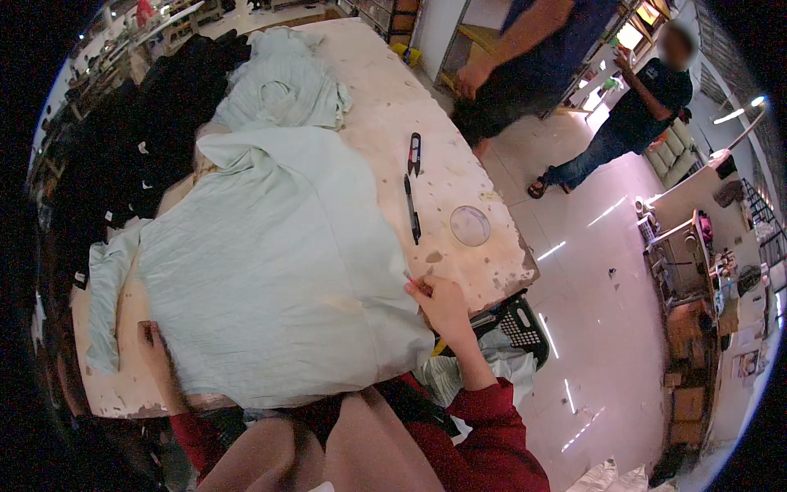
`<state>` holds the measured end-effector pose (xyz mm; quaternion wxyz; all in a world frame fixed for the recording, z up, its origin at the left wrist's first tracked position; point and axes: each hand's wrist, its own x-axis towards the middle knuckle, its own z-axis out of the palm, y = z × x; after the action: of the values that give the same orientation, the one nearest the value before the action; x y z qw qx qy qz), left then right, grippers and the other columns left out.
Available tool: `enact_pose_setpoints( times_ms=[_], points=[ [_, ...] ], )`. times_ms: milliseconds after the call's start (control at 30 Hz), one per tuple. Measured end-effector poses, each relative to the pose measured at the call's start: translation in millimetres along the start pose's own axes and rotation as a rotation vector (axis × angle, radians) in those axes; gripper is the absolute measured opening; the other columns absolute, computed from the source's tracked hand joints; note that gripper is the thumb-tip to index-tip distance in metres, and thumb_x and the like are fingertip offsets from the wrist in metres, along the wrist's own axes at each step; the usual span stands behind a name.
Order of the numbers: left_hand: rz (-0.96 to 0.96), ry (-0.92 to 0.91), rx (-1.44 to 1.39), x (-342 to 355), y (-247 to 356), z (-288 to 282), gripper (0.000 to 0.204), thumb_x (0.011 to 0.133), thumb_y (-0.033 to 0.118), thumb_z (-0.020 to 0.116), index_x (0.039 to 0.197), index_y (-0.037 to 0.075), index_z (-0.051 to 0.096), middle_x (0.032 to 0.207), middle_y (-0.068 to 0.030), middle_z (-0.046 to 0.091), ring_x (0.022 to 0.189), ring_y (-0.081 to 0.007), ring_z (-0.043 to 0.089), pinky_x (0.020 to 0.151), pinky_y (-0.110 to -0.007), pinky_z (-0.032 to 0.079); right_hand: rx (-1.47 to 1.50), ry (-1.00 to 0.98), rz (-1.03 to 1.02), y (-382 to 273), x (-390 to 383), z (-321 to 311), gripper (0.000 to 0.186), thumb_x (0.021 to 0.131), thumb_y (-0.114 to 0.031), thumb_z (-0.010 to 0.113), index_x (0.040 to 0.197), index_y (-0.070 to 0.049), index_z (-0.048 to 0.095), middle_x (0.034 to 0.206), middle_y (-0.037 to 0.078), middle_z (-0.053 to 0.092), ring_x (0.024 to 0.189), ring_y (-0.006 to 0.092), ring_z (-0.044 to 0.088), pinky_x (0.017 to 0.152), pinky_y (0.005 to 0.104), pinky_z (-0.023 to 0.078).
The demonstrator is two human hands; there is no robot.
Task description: The person measures a light green garment on a table using a measuring tape, marks it with a black marker, and repeatedly folds and unfolds it to check dimensions. The person handles the garment by hand and uses a measuring tape and marker throughout.
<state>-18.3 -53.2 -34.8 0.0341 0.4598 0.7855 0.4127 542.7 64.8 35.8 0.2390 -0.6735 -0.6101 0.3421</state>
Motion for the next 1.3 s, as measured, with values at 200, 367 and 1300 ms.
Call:
enact_pose_setpoints(
  times_ms=[200,367,1300],
  points=[
    [-0.015,-0.004,-0.065,-6.1,22.1,-0.4,0.016,0.097,0.012,0.052,0.091,-0.003,0.050,0.079,-0.0093,0.051,0.077,-0.0164,0.047,0.075,-0.029,0.042,0.006,-0.083,0.014,3.5,-14.5,-14.3,0.044,0.081,-0.034,0.075,0.074,0.005,0.055,0.067,0.007,0.056,0.055,0.0147,0.053,0.051,0.0318,0.042],
    [-0.002,0.018,-0.064,-8.7,9.9,3.2,0.018,0.097,0.013,0.051,0.091,-0.004,0.050,0.080,-0.0117,0.052,0.077,-0.0210,0.048,0.075,-0.031,0.042,-0.160,0.044,0.056,7.9,-53.0,-16.3,0.052,0.073,-0.048,0.078,0.076,0.001,0.061,0.067,0.012,0.060,0.058,0.0232,0.057,0.058,0.0371,0.045],
    [0.036,0.007,0.007,-8.2,14.0,3.6,0.018,0.097,0.012,0.051,0.089,-0.004,0.049,0.081,-0.0123,0.051,0.078,-0.0222,0.048,0.077,-0.033,0.041,-0.058,0.085,0.088,0.7,-40.3,-34.0,0.049,0.094,-0.042,0.055,0.077,0.002,0.069,0.059,0.010,0.062,0.055,0.0165,0.060,0.055,0.0302,0.045]
  ],
)
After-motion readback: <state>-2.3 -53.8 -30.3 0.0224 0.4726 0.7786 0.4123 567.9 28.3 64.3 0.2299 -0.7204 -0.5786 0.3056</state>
